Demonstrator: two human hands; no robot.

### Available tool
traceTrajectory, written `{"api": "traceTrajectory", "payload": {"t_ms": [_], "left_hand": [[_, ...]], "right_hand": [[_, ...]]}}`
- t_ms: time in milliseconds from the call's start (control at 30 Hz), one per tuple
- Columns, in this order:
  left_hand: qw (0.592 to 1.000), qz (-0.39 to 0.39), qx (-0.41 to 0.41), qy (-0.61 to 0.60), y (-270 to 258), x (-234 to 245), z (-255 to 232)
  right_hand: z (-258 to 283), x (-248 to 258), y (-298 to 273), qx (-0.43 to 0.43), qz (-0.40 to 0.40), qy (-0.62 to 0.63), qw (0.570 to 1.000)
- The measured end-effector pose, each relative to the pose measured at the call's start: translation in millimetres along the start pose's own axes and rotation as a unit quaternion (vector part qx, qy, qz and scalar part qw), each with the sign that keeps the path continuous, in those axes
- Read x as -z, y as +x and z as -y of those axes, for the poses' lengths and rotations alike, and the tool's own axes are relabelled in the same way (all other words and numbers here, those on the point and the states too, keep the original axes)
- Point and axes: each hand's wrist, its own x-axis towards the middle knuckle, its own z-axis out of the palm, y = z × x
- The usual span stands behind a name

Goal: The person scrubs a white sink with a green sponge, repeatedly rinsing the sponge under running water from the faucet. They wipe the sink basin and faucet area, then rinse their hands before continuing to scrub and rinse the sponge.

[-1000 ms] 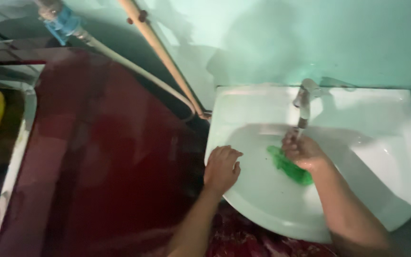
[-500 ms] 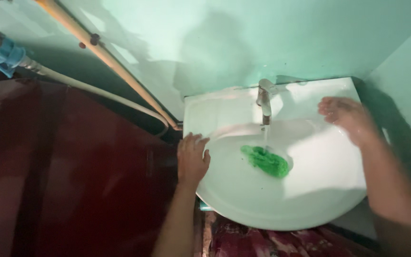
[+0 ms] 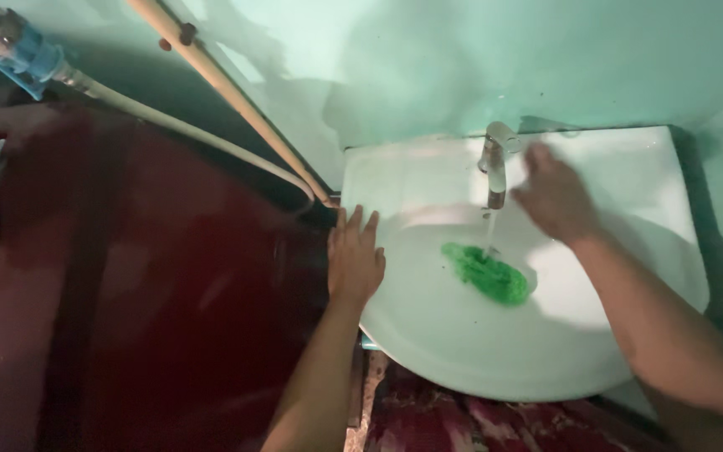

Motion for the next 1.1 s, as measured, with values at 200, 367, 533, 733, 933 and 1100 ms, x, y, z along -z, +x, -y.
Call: {"api": "traceTrajectory", "payload": {"t_ms": [200,367,533,733,933,1100], "left_hand": [[0.947,-0.084,-0.110,-0.291,9,-51,-45],[0.720,0.169,0.112,-0.663,64,-123,-113],[0.561,0.245,0.161,-0.774,84,-156,-148],[0.569,0.220,0.266,-0.746,86,-127,-173],[0.566,0.208,0.240,-0.761,74,-138,-157],[0.565,0.210,0.227,-0.765,77,-126,-170]], "right_hand": [[-44,11,-43,-0.004,0.038,0.121,0.992],[-119,1,-40,-0.165,-0.121,-0.154,0.967],[-80,-22,2,-0.119,-0.126,-0.052,0.983],[20,-11,-8,0.042,-0.058,0.021,0.997],[25,-3,-60,0.033,-0.138,0.200,0.969],[51,32,-39,-0.007,-0.196,0.318,0.928]]}}
